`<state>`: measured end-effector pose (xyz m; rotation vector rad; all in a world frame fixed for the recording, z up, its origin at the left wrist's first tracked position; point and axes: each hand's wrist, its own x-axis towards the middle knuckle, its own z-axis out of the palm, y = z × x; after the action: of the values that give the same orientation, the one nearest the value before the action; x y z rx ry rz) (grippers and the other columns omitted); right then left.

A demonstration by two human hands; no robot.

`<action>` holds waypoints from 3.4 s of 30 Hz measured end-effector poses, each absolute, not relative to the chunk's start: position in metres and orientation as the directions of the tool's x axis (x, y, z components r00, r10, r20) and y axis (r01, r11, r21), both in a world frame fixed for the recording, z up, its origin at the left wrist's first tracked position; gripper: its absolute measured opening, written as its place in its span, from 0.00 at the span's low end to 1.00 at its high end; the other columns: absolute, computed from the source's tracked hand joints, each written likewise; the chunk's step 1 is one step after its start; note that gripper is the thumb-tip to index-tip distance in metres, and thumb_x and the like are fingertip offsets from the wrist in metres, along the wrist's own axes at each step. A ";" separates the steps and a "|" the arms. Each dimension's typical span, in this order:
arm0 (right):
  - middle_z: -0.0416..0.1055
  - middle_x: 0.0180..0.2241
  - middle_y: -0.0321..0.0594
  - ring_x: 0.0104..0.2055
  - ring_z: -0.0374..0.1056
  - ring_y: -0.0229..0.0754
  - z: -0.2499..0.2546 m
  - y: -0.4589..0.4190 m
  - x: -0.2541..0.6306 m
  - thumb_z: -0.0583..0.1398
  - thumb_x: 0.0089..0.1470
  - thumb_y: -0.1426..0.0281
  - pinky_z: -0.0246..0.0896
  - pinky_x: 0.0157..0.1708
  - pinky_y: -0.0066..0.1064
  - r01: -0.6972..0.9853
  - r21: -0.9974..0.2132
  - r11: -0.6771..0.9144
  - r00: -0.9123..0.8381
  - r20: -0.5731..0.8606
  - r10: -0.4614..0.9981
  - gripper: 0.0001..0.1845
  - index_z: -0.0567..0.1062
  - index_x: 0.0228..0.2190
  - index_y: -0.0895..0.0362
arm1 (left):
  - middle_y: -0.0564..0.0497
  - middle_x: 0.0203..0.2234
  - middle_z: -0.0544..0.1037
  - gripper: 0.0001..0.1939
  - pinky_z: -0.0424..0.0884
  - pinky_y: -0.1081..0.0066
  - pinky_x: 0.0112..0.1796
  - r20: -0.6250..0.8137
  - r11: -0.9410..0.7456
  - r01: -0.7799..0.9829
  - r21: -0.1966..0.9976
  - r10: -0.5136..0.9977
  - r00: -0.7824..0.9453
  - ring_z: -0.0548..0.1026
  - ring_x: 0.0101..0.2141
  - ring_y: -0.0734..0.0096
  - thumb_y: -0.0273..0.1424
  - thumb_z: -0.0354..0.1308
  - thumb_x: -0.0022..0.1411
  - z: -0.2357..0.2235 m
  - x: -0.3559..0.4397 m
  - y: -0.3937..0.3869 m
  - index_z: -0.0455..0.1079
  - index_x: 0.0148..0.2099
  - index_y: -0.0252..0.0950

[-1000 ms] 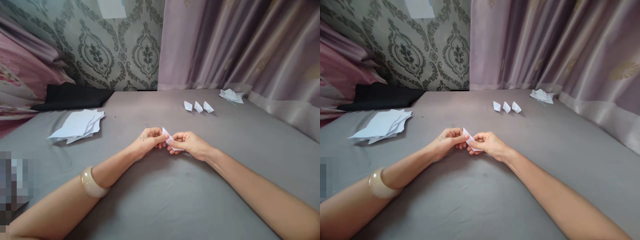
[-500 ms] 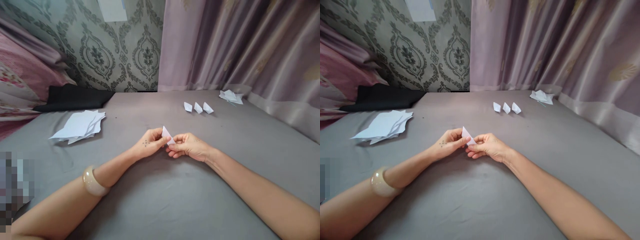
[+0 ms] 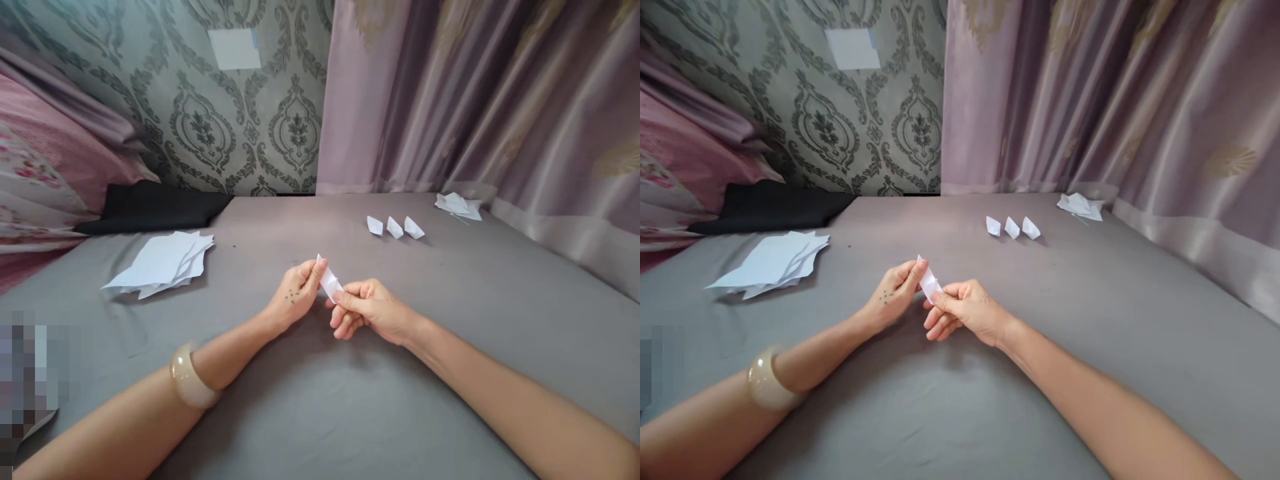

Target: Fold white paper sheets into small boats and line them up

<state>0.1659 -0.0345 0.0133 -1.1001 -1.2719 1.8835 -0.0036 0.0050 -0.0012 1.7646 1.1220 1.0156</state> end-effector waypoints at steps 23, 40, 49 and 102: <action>0.73 0.25 0.40 0.22 0.65 0.36 -0.001 -0.039 0.165 0.50 0.60 0.55 0.56 0.25 0.28 0.581 -0.787 0.207 -0.208 0.102 0.973 0.21 0.75 0.31 0.57 | 0.47 0.30 0.77 0.17 0.74 0.70 0.35 -0.143 0.212 -0.195 0.958 0.938 0.317 0.76 0.31 0.71 0.32 0.66 0.52 -0.001 0.000 0.008 0.70 0.43 0.30; 0.70 0.14 0.35 0.14 0.64 0.32 -0.006 -0.031 0.165 0.53 0.56 0.66 0.58 0.16 0.20 0.519 -0.853 0.051 -0.109 -0.007 0.994 0.16 0.72 0.20 0.58 | 0.49 0.27 0.78 0.16 0.73 0.70 0.35 0.005 -0.013 0.018 1.000 0.924 0.383 0.76 0.29 0.70 0.23 0.51 0.52 -0.001 0.006 -0.003 0.73 0.43 0.28; 0.72 0.18 0.37 0.14 0.65 0.32 -0.003 -0.032 0.161 0.54 0.55 0.66 0.58 0.15 0.21 0.509 -0.860 0.020 -0.103 -0.038 0.994 0.16 0.72 0.20 0.58 | 0.53 0.22 0.75 0.16 0.71 0.75 0.28 0.050 -0.104 0.132 0.986 0.933 0.357 0.73 0.25 0.74 0.26 0.51 0.54 -0.009 0.006 -0.003 0.73 0.44 0.30; 0.77 0.28 0.43 0.21 0.71 0.34 0.005 -0.030 0.162 0.57 0.56 0.67 0.62 0.15 0.20 0.248 -0.957 -0.153 -0.195 -0.204 0.959 0.11 0.74 0.28 0.60 | 0.54 0.22 0.75 0.07 0.64 0.76 0.29 0.395 -0.382 0.549 0.743 0.913 0.101 0.69 0.23 0.77 0.31 0.53 0.59 -0.003 0.002 -0.005 0.71 0.32 0.36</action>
<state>0.1620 -0.0297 0.0046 -1.4098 -1.4600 1.3948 0.0017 -0.0047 -0.0033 1.9757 1.4285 1.1960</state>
